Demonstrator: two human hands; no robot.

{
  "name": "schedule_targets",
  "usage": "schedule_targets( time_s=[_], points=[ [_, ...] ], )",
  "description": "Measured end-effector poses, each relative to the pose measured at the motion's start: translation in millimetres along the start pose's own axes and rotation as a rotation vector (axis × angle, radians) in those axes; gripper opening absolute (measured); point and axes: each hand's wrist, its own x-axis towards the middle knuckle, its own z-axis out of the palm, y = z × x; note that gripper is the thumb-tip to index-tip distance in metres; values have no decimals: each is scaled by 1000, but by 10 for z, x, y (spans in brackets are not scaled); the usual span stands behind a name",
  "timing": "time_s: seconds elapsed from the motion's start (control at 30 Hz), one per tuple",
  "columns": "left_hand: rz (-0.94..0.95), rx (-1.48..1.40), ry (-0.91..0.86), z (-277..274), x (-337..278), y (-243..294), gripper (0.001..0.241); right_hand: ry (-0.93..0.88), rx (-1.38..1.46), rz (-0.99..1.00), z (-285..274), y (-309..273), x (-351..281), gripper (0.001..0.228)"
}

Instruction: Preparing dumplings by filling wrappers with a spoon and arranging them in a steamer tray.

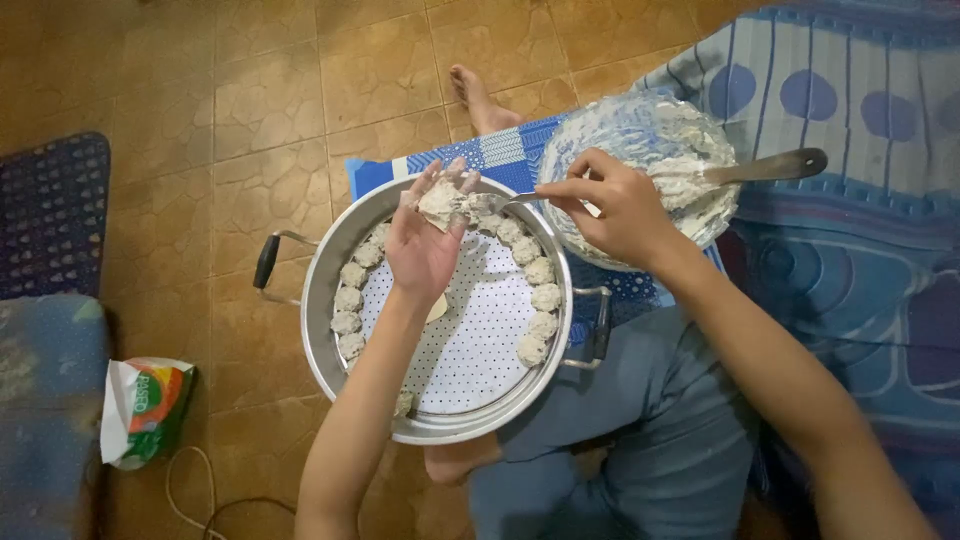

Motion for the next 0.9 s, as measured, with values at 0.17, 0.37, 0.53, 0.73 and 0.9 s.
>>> schedule_targets(
  time_s=[0.17,0.37,0.53,0.73,0.9],
  points=[
    [-4,52,49,-48,18,-17,53,-2,37,-5,-66,11,32,13],
    [-4,106,109,-75,14,-4,48,37,195,39,-69,145,19,16],
    [-16,99,124,-20,8,-4,47,102,246,55,-153,222,31,21],
    [-94,64,195,119,-19,42,45,124,74,116,-590,236,-22,20],
    [-110,107,284,215,-36,31,49,20,-319,172,-1006,381,-189,16]
  ],
)
